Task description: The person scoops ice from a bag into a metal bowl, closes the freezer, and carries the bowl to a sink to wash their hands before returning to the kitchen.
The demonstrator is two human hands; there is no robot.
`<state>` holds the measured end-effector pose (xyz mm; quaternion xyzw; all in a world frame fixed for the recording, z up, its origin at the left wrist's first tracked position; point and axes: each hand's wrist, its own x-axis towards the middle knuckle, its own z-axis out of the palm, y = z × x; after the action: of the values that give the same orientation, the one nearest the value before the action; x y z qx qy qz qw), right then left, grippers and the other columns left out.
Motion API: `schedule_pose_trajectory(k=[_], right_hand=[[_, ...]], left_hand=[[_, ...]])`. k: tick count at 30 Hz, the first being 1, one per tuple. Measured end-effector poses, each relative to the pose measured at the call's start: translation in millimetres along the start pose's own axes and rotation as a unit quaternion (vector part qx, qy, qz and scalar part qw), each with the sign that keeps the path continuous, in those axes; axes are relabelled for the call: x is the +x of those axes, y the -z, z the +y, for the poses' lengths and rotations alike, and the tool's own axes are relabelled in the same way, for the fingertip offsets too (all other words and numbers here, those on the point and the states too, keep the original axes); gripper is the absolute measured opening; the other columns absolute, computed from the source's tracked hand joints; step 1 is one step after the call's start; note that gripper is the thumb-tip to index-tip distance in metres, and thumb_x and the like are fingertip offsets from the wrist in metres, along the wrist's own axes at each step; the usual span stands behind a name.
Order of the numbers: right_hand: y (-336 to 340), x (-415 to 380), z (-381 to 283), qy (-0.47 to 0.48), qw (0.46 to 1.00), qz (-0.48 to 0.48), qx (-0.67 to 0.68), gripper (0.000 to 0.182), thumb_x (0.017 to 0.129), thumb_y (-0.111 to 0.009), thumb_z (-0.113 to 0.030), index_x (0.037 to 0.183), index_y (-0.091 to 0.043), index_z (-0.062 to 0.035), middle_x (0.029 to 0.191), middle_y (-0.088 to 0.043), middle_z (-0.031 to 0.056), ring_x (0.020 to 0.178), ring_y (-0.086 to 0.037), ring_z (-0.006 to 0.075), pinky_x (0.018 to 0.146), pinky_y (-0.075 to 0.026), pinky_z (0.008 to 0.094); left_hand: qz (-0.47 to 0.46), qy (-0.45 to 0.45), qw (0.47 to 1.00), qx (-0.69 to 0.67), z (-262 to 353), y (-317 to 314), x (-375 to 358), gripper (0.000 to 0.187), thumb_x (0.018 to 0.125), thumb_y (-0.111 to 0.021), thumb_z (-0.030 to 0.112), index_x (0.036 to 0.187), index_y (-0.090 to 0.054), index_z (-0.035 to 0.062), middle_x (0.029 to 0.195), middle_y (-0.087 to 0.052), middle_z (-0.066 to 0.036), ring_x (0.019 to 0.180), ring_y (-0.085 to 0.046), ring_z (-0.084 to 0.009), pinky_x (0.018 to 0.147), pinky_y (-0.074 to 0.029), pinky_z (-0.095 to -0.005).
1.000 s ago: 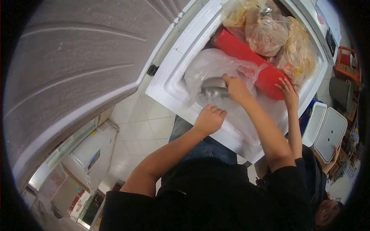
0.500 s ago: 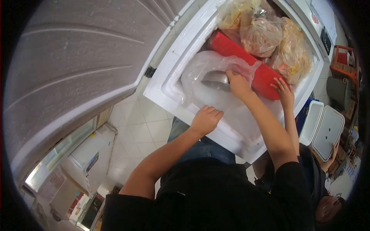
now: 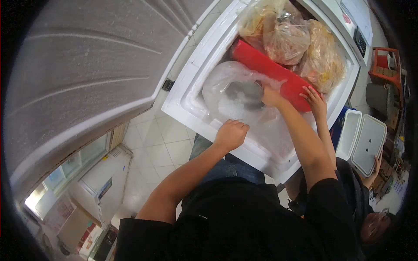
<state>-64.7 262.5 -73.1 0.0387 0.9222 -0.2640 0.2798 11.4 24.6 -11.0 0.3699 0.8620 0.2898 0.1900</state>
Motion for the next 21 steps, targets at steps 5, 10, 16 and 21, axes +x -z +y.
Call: schedule_pose_trajectory(k=[5, 10, 16, 21], right_hand=[[-41.1, -27.7, -14.1, 0.081, 0.982, 0.098, 0.141, 0.062, 0.075, -0.056, 0.004, 0.136, -0.049, -0.003, 0.135, -0.051, 0.0281, 0.128, -0.048, 0.0432, 0.105, -0.042, 0.0455], [-15.8, -51.5, -69.3, 0.145, 0.952, 0.259, 0.08, 0.06, 0.08, -0.053, 0.008, 0.138, -0.044, -0.0044, 0.14, -0.044, 0.0277, 0.124, -0.049, 0.0456, 0.103, -0.044, 0.0454], [27.3, -29.4, -49.1, 0.178, 0.971, 0.128, 0.097, 0.068, 0.08, -0.073, -0.01, 0.141, -0.042, -0.007, 0.143, -0.043, 0.0198, 0.115, -0.058, 0.0392, 0.096, -0.049, 0.0442], [166.4, -3.7, -23.9, 0.029, 0.876, 0.393, 0.278, 0.023, 0.092, -0.063, -0.015, 0.112, -0.064, -0.0035, 0.099, -0.072, 0.0087, 0.094, -0.068, 0.0161, 0.078, -0.054, 0.0328]], left_hand=[[0.027, -0.023, 0.999, 0.008, 0.1, -0.9, -5.5, 0.005, 0.08, -0.058, 0.011, 0.076, -0.061, 0.0097, 0.075, -0.065, -0.008, 0.08, -0.064, -0.0251, 0.074, -0.046, -0.0399], [0.041, -0.031, 0.999, 0.011, -0.8, -1.3, -4.3, 0.011, 0.081, -0.062, 0.012, 0.09, -0.067, 0.0082, 0.08, -0.066, -0.008, 0.082, -0.064, -0.0255, 0.078, -0.046, -0.0397], [0.056, 0.004, 0.998, 0.011, 8.8, 9.5, 5.1, 0.018, 0.083, -0.063, 0.014, 0.099, -0.066, 0.0062, 0.114, -0.063, -0.016, 0.106, -0.059, -0.0322, 0.09, -0.044, -0.0441], [0.05, 0.047, 0.996, 0.06, 20.7, 36.3, 22.7, 0.043, 0.084, -0.063, 0.016, 0.125, -0.058, 0.0055, 0.147, -0.04, -0.026, 0.131, -0.044, -0.0443, 0.105, -0.039, -0.0476]])
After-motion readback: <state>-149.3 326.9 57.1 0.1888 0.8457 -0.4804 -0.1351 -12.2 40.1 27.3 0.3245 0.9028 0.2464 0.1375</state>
